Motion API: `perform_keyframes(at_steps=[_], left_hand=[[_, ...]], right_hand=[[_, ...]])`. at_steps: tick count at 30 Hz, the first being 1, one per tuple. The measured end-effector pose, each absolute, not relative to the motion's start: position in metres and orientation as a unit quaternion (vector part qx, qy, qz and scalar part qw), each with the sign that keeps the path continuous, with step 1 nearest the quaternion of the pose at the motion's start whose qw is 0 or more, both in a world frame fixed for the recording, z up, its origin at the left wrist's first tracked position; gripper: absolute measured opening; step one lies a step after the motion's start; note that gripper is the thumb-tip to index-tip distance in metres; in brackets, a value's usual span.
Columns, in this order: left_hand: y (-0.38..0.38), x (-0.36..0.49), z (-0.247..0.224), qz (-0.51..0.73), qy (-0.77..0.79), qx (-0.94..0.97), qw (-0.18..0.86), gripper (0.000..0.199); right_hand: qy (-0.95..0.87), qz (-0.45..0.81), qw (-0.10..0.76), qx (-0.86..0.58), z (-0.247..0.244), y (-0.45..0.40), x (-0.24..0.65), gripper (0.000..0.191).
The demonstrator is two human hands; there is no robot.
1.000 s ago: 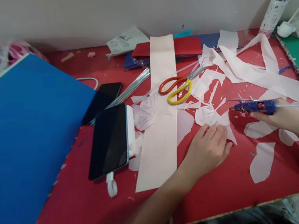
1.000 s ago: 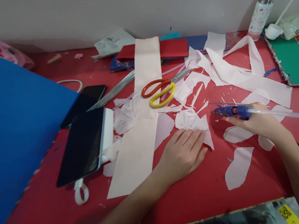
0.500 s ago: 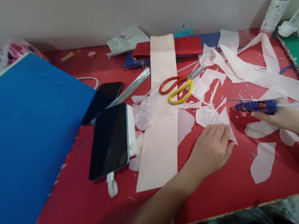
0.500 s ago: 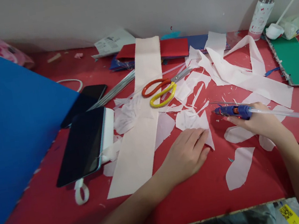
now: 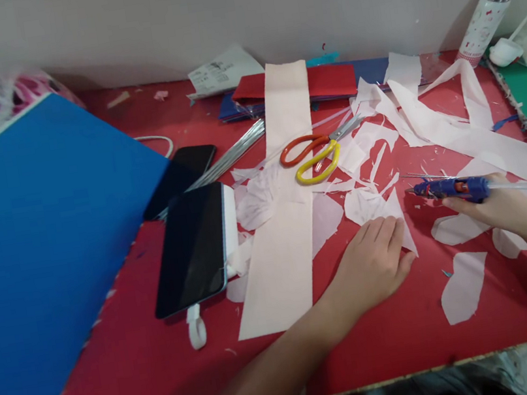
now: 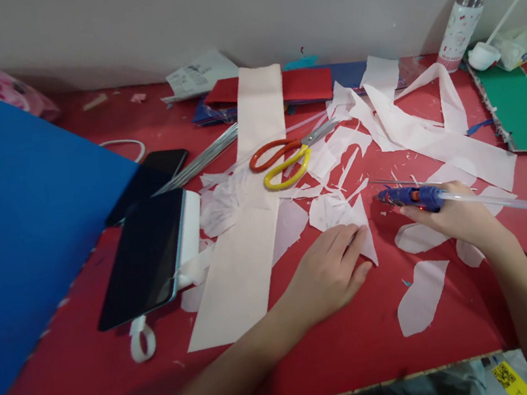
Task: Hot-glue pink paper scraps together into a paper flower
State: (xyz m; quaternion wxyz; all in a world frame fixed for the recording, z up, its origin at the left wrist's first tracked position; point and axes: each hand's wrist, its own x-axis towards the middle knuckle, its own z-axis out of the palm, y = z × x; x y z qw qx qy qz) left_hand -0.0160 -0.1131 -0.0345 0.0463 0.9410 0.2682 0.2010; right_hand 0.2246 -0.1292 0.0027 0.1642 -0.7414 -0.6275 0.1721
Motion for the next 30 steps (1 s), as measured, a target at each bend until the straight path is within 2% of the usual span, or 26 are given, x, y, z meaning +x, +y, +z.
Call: perform_keyframes(at_steps=[24, 30], left_hand=[[-0.1139, -0.0167, -0.0360, 0.183, 0.258, 0.948, 0.016, 0.045], [-0.1192, -0.0178, -0.0369, 0.174, 0.260, 0.949, -0.027, 0.049]], right_hand=[[-0.624, 0.168, 0.174, -0.743, 0.0027, -0.1300, 0.2251, 0.045], [-0.621, 0.169, 0.167, -0.747, 0.0026, -0.1292, 0.2247, 0.047]])
